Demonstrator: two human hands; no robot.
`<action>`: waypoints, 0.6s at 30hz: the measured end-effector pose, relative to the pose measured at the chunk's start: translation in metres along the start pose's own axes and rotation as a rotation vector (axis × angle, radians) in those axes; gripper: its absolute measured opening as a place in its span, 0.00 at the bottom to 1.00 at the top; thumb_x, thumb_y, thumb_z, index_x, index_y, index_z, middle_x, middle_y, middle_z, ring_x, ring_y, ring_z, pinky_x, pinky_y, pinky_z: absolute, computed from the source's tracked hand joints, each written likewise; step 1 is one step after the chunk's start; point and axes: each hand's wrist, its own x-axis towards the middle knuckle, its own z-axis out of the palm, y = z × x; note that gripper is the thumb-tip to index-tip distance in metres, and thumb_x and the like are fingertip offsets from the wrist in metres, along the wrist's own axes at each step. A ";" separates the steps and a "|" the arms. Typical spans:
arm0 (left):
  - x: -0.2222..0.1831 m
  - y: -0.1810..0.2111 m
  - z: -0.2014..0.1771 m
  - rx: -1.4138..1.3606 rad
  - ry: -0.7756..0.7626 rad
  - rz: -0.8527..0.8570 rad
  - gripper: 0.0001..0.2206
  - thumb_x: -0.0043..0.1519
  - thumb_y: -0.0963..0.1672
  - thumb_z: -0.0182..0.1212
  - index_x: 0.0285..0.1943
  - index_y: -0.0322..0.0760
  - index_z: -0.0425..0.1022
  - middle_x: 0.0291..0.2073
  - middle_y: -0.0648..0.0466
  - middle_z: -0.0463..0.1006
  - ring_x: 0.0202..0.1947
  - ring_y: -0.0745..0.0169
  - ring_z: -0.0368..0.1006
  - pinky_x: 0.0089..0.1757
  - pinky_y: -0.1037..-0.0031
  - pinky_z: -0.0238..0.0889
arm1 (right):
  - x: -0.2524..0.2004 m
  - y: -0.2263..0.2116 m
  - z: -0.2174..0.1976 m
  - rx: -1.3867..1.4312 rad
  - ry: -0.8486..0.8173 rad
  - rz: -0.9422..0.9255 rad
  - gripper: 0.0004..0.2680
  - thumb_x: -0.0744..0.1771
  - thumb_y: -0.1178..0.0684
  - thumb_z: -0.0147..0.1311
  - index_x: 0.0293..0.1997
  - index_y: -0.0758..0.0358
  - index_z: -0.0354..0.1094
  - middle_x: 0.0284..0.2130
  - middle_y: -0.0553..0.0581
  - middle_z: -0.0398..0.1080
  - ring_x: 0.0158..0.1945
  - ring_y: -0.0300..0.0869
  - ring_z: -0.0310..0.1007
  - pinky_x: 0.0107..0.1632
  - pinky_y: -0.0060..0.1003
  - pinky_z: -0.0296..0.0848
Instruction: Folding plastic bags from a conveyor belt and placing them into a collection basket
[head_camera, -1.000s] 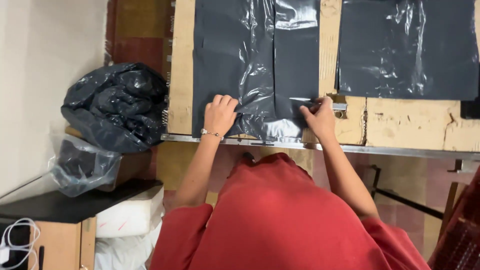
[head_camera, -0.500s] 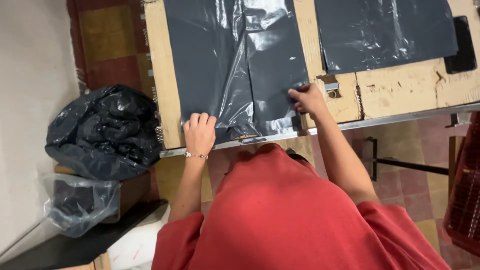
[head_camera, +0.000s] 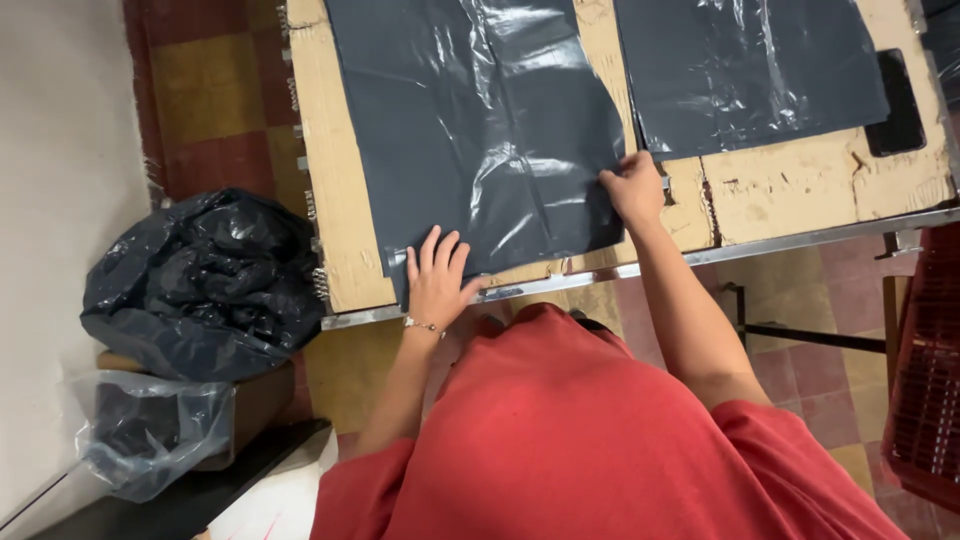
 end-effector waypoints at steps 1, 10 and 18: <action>0.002 -0.007 0.010 -0.001 0.006 0.001 0.28 0.58 0.54 0.64 0.64 0.40 0.67 0.67 0.47 0.66 0.74 0.39 0.52 0.60 0.29 0.49 | -0.002 0.003 0.001 0.000 0.004 -0.005 0.16 0.61 0.40 0.64 0.49 0.49 0.69 0.41 0.52 0.76 0.53 0.52 0.76 0.56 0.54 0.71; -0.005 -0.031 0.027 0.088 0.080 -0.032 0.24 0.58 0.57 0.64 0.57 0.47 0.70 0.59 0.56 0.69 0.71 0.49 0.57 0.60 0.36 0.56 | -0.003 -0.038 0.004 -0.134 -0.038 -0.068 0.28 0.61 0.32 0.68 0.55 0.61 0.58 0.52 0.66 0.70 0.58 0.60 0.72 0.59 0.61 0.70; -0.019 -0.035 0.027 0.113 0.089 -0.082 0.30 0.54 0.60 0.65 0.60 0.47 0.69 0.62 0.55 0.68 0.72 0.50 0.56 0.62 0.40 0.56 | 0.021 -0.067 0.025 -0.537 -0.041 -0.111 0.27 0.56 0.35 0.74 0.52 0.65 0.73 0.50 0.67 0.70 0.57 0.64 0.70 0.57 0.57 0.72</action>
